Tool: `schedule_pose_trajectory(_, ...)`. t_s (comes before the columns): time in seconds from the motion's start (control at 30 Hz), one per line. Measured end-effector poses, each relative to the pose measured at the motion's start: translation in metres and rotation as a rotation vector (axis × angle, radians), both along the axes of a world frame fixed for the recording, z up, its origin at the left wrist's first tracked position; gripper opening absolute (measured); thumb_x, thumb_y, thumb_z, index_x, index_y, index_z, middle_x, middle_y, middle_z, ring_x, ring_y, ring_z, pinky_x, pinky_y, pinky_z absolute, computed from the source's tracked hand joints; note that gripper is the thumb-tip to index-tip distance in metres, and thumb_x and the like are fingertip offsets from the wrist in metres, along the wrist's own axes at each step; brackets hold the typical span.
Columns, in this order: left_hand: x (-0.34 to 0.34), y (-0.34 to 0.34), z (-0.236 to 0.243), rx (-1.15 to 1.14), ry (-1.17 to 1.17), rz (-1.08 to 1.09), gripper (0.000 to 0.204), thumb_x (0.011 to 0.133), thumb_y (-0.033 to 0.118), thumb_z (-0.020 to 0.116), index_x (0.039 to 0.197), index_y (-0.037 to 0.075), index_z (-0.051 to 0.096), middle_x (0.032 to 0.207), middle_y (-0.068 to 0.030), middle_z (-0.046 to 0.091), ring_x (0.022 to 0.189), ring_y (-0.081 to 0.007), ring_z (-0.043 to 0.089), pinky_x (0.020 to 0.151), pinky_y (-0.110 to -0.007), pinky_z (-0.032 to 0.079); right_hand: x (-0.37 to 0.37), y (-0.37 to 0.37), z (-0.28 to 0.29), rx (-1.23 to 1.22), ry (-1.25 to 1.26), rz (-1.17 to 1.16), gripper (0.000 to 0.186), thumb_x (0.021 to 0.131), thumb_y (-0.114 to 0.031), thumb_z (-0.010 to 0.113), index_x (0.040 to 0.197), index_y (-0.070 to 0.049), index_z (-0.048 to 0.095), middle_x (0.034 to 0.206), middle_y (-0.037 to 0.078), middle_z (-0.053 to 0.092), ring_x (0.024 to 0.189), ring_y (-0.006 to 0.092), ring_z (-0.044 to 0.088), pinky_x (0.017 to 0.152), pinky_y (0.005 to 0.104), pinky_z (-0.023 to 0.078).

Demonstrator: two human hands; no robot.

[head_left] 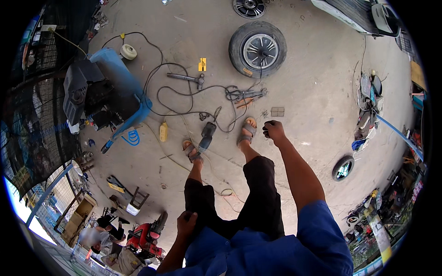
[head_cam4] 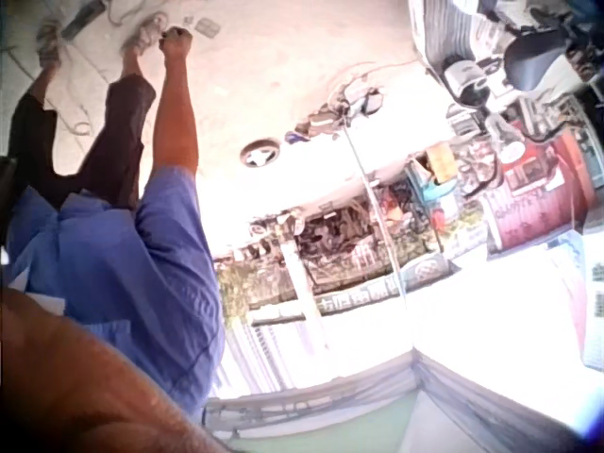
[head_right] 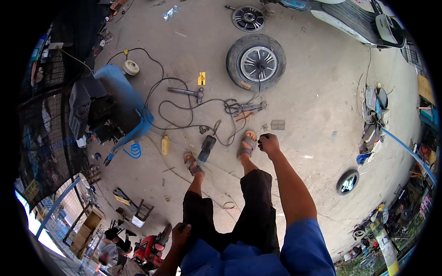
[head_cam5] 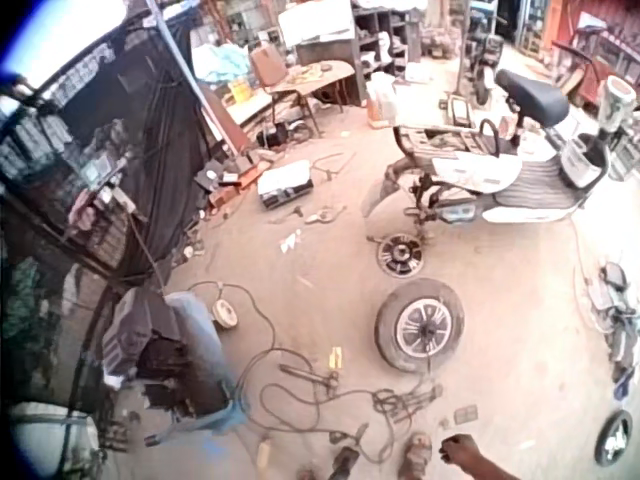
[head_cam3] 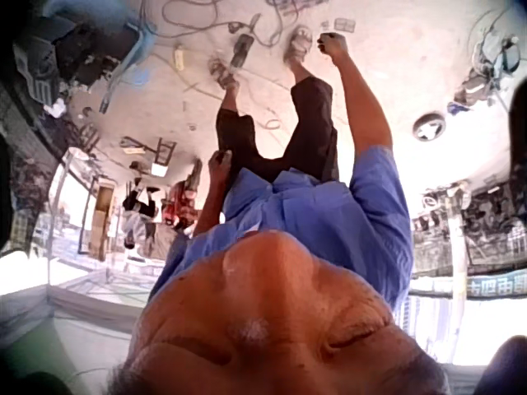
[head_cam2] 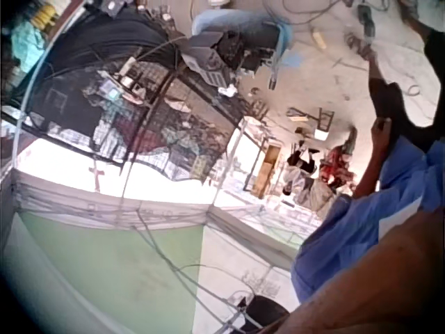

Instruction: The person works on the battery compartment of a red electric scooter. They use pliers to adjust or cut wires connected to the batteries while another person sits nearby observing.

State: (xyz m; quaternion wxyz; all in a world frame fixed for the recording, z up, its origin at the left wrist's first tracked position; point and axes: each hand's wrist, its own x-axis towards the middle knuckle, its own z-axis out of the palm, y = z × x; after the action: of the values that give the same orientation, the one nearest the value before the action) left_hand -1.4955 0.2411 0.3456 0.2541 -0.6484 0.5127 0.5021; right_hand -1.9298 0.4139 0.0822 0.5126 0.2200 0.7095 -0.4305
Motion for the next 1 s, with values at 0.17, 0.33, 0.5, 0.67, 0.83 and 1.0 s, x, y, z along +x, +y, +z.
schedule_pose_trajectory(0.17, -0.073, 0.021, -0.070, 0.175, 0.070, 0.149, 0.021, 0.088, 0.018, 0.067, 0.087, -0.002, 0.060, 0.063, -0.0010, 0.055, 0.059, -0.0059, 0.049, 0.054, -0.024, 0.039, -0.007, -0.024, -0.112, 0.096, -0.122, -0.092, 0.015, 0.087, -0.010, 0.058, 0.094, 0.002, 0.060, 0.083, 0.012, 0.065, 0.064, 0.0212, 0.064, 0.054, 0.0325, 0.054)
schedule_pose_trajectory(0.33, -0.150, -0.010, -0.177, 0.181, 0.340, -0.093, 0.018, 0.090, 0.015, 0.066, 0.087, 0.000, 0.058, 0.064, 0.0006, 0.055, 0.057, -0.0049, 0.047, 0.051, -0.024, 0.038, -0.006, -0.038, -0.226, 0.106, -0.036, -0.161, 0.010, 0.082, -0.003, 0.059, 0.082, 0.006, 0.062, 0.075, 0.013, 0.063, 0.060, 0.0227, 0.065, 0.049, 0.0330, 0.054)
schedule_pose_trajectory(0.5, -0.244, -0.057, -0.325, -0.116, 0.591, -0.468, 0.015, 0.088, 0.014, 0.066, 0.088, 0.000, 0.060, 0.069, -0.0101, 0.061, 0.059, -0.0175, 0.057, 0.057, -0.031, 0.044, -0.008, -0.033, -0.313, 0.311, 0.025, -0.120, 0.017, 0.077, -0.006, 0.067, 0.086, 0.008, 0.065, 0.081, 0.014, 0.066, 0.063, 0.0222, 0.066, 0.050, 0.0328, 0.056)
schedule_pose_trajectory(0.67, -0.323, -0.081, -0.449, -0.352, 0.640, -0.694, 0.014, 0.081, 0.007, 0.064, 0.093, -0.001, 0.062, 0.092, -0.0179, 0.062, 0.079, -0.0360, 0.063, 0.070, -0.042, 0.049, -0.010, -0.043, -0.342, 0.469, 0.157, -0.001, 0.015, 0.074, -0.007, 0.071, 0.076, 0.008, 0.066, 0.071, 0.014, 0.066, 0.056, 0.0200, 0.065, 0.046, 0.0306, 0.055)
schedule_pose_trajectory(0.83, -0.366, -0.068, -0.519, -0.546, 0.655, -0.873, 0.031, 0.078, 0.006, 0.065, 0.108, 0.004, 0.060, 0.112, -0.0126, 0.057, 0.096, -0.0336, 0.061, 0.077, -0.042, 0.051, -0.002, -0.032, -0.362, 0.608, 0.228, 0.062, 0.022, 0.071, -0.011, 0.073, 0.074, 0.009, 0.066, 0.067, 0.015, 0.067, 0.057, 0.0197, 0.066, 0.046, 0.0313, 0.054)
schedule_pose_trajectory(1.0, -0.370, -0.052, -0.574, -0.605, 0.492, -1.118, 0.040, 0.074, 0.001, 0.066, 0.113, 0.005, 0.058, 0.114, -0.0110, 0.056, 0.101, -0.0324, 0.059, 0.079, -0.042, 0.052, -0.006, -0.047, -0.319, 0.406, 0.068, -0.219, 0.023, 0.074, -0.016, 0.068, 0.081, 0.006, 0.062, 0.072, 0.010, 0.061, 0.054, 0.0195, 0.059, 0.047, 0.0338, 0.051)
